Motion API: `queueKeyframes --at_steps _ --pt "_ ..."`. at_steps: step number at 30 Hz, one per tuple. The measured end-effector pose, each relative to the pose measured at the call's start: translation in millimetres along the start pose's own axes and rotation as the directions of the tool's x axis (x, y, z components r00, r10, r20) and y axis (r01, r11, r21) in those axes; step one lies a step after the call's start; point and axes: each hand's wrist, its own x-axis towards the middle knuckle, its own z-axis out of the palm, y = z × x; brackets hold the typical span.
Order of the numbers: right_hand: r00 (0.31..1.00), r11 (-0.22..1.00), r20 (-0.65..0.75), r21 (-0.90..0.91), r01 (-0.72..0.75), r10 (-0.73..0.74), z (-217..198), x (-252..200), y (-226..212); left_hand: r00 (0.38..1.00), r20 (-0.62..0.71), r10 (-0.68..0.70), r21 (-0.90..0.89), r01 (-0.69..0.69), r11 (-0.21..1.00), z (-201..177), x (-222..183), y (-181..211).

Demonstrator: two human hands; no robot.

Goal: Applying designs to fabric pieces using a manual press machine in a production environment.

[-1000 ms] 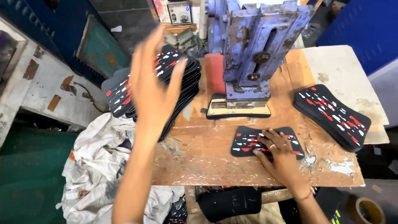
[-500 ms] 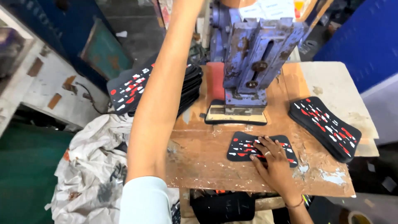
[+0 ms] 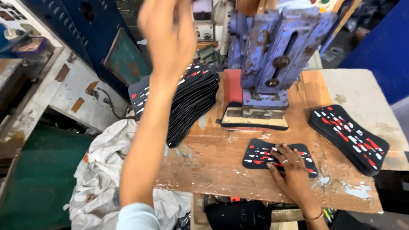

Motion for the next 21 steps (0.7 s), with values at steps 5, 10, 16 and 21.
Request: queueKeyframes --at_steps 5,10,16,21 --pt "0.999 0.999 0.024 0.006 -0.032 0.032 0.1 0.7 -2.1 0.997 0.005 -0.076 -0.221 0.075 0.972 -111.2 -124.8 113.8" --pt "0.998 1.000 0.051 0.011 -0.024 0.023 -6.4 -2.5 -9.6 0.772 0.573 -0.276 -0.063 0.377 0.924 -147.0 -271.8 139.6" --pt "0.997 0.999 0.070 -0.004 -0.032 0.032 -7.2 -7.5 -10.7 0.582 0.726 -0.366 0.002 0.531 0.848 -162.3 -313.1 147.0" --pt "0.996 0.998 0.071 -0.024 -0.051 0.053 -8.2 -4.9 -11.7 0.574 0.717 -0.396 0.015 0.554 0.832 -158.0 -315.5 145.4"
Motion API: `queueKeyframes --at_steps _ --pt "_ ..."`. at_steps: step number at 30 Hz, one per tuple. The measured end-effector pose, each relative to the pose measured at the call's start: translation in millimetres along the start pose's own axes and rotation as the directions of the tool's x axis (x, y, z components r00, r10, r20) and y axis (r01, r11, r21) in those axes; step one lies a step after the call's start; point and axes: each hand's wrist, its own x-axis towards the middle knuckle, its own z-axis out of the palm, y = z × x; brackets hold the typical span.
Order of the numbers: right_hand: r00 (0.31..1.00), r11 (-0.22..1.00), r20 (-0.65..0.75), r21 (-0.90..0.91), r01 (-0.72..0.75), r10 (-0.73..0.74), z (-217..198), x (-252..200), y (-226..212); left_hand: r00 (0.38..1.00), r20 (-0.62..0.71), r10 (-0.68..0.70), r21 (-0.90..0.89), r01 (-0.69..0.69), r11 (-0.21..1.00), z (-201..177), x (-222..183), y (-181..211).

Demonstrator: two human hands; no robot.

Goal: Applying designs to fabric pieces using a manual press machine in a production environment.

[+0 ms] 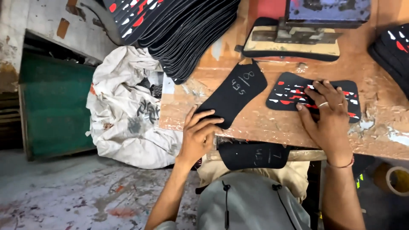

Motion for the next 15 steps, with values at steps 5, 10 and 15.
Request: queueKeyframes --at_steps 5,10,15 --pt "1.000 1.000 0.005 0.011 -0.002 0.002 -1.3 2.4 -2.5 0.999 -0.026 -0.029 -0.028 0.029 0.999 2.1 0.4 -0.6" --pt "1.000 1.000 0.001 0.006 -0.005 0.005 -0.5 3.6 -5.3 0.989 -0.105 -0.102 -0.135 0.087 0.987 -14.1 4.7 9.2" --pt "0.996 1.000 -0.086 0.006 0.000 0.001 1.8 6.8 0.2 0.967 -0.242 0.080 -0.093 -0.105 0.990 -69.7 68.3 52.8"
